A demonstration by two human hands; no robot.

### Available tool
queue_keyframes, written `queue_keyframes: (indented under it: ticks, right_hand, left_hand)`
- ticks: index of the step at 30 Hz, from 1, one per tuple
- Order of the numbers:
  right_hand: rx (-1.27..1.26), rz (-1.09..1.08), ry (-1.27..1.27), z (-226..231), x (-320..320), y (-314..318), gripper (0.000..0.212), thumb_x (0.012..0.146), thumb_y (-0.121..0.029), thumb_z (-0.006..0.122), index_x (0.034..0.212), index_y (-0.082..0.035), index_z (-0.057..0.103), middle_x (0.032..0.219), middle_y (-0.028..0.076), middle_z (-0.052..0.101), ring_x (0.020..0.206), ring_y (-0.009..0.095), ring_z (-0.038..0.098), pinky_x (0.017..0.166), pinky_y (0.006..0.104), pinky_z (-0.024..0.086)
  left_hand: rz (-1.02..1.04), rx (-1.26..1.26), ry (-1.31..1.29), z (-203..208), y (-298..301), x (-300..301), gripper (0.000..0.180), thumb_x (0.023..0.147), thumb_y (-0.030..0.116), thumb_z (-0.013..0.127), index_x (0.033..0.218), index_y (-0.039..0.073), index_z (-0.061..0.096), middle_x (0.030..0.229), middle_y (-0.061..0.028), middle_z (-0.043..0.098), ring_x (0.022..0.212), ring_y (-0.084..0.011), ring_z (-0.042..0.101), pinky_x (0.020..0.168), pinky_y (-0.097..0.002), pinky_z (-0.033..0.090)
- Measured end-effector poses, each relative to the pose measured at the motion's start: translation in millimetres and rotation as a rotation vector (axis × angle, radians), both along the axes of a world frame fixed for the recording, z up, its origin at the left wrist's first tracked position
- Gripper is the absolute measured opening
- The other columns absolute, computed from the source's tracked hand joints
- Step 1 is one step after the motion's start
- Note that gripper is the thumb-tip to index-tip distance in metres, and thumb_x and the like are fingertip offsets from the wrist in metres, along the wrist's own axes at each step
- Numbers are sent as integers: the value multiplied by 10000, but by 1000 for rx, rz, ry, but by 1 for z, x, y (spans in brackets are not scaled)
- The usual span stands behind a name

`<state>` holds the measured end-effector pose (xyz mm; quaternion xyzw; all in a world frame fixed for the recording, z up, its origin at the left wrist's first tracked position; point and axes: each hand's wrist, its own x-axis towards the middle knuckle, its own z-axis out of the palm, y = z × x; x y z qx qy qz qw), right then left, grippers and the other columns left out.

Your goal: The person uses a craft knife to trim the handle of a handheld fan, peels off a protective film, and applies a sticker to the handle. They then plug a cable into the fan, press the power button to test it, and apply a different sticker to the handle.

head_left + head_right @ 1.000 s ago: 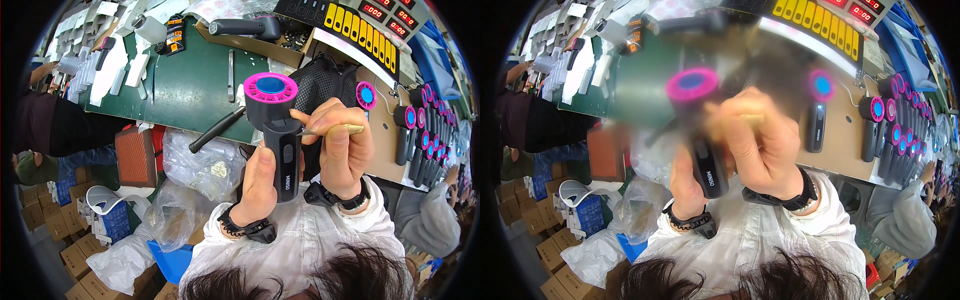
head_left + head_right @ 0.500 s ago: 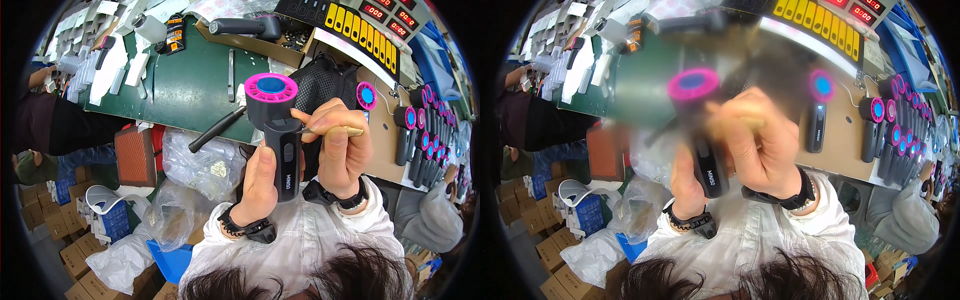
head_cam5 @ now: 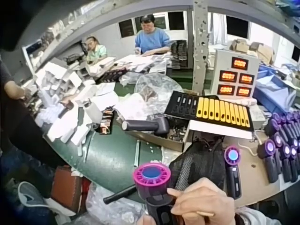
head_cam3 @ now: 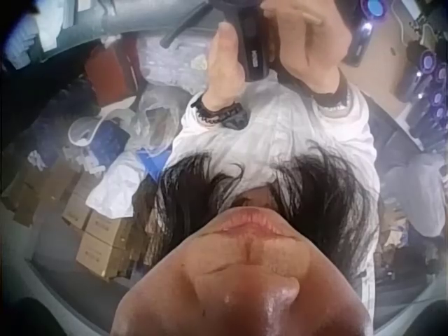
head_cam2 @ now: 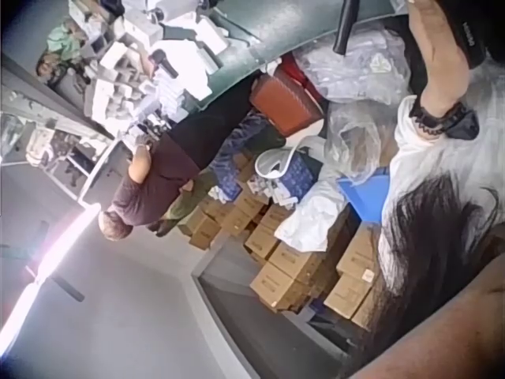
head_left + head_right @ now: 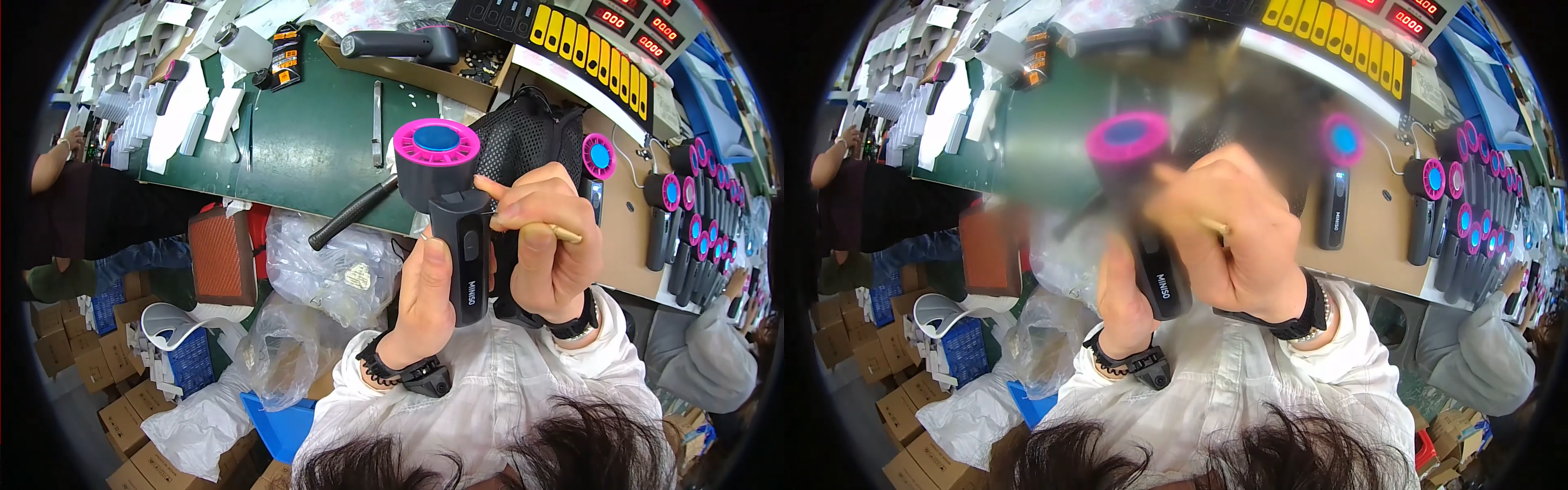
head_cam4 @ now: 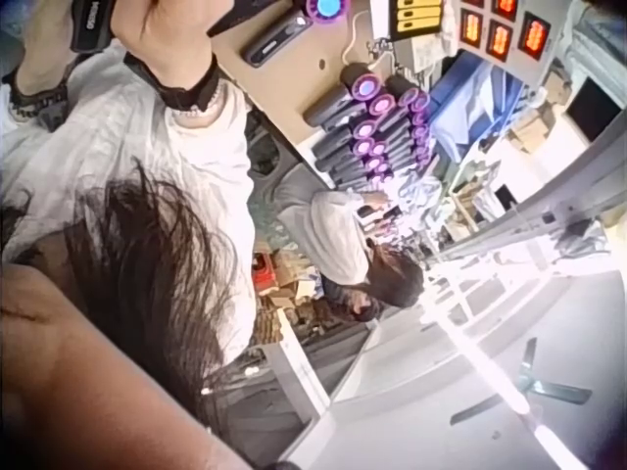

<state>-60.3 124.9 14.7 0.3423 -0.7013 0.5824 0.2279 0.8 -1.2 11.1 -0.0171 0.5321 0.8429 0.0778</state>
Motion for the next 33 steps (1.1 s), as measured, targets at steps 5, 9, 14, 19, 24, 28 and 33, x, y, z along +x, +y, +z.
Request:
queue_keyframes:
  ticks: [5, 9, 14, 19, 24, 28, 33]
  right_hand:
    - [-17, -13, 63, -2, 0, -2, 212, 943, -174, 404, 936, 27, 475, 767, 119, 527, 708, 190, 481, 716, 434, 556]
    - [7, -8, 89, -1, -1, -1, 215, 942, -174, 407, 927, 27, 479, 776, 120, 527, 707, 195, 480, 715, 437, 557]
    - [7, -16, 64, -1, -2, -1, 222, 943, -182, 405, 921, 25, 480, 774, 114, 525, 698, 188, 476, 709, 431, 557]
    - [-52, 20, -82, 2, -1, 0, 245, 956, -196, 376, 907, 21, 478, 749, 102, 504, 680, 157, 466, 731, 412, 544]
    - [-131, 57, -269, 3, 1, 0, 259, 964, -206, 362, 890, 15, 475, 720, 81, 483, 645, 122, 453, 769, 397, 523]
    - [-198, 100, -388, 4, 3, 0, 255, 966, -207, 366, 884, 8, 475, 715, 68, 477, 625, 105, 447, 786, 392, 514]
    - [-255, 135, -478, 3, 3, 2, 238, 965, -197, 369, 881, 0, 473, 720, 62, 474, 612, 92, 446, 798, 385, 508]
  left_hand:
    - [21, 2, 46, -1, 2, 0, 503, 963, 429, 275, 1199, -2, 380, 849, -34, 535, 694, -72, 502, 609, -197, 413]
    - [34, 8, 58, -2, 2, 0, 491, 966, 414, 281, 1208, -3, 376, 858, -34, 535, 701, -71, 502, 614, -195, 412]
    - [52, -4, 48, -3, 2, 1, 491, 966, 411, 284, 1215, -2, 373, 859, -32, 538, 697, -69, 500, 613, -193, 411]
    - [-22, -9, 51, -7, -3, 2, 507, 960, 427, 288, 1220, -1, 373, 853, -30, 539, 686, -63, 494, 604, -189, 406]
    - [-31, -20, 48, -7, -1, 1, 525, 953, 448, 290, 1214, 0, 377, 835, -30, 537, 676, -58, 487, 594, -185, 400]
    - [-33, -17, 33, -7, 0, 0, 530, 951, 457, 288, 1204, 1, 381, 820, -30, 533, 668, -58, 485, 587, -185, 398]
    - [-25, -6, -14, -5, 2, 2, 526, 951, 457, 283, 1194, 1, 385, 806, -29, 528, 655, -59, 484, 579, -186, 397]
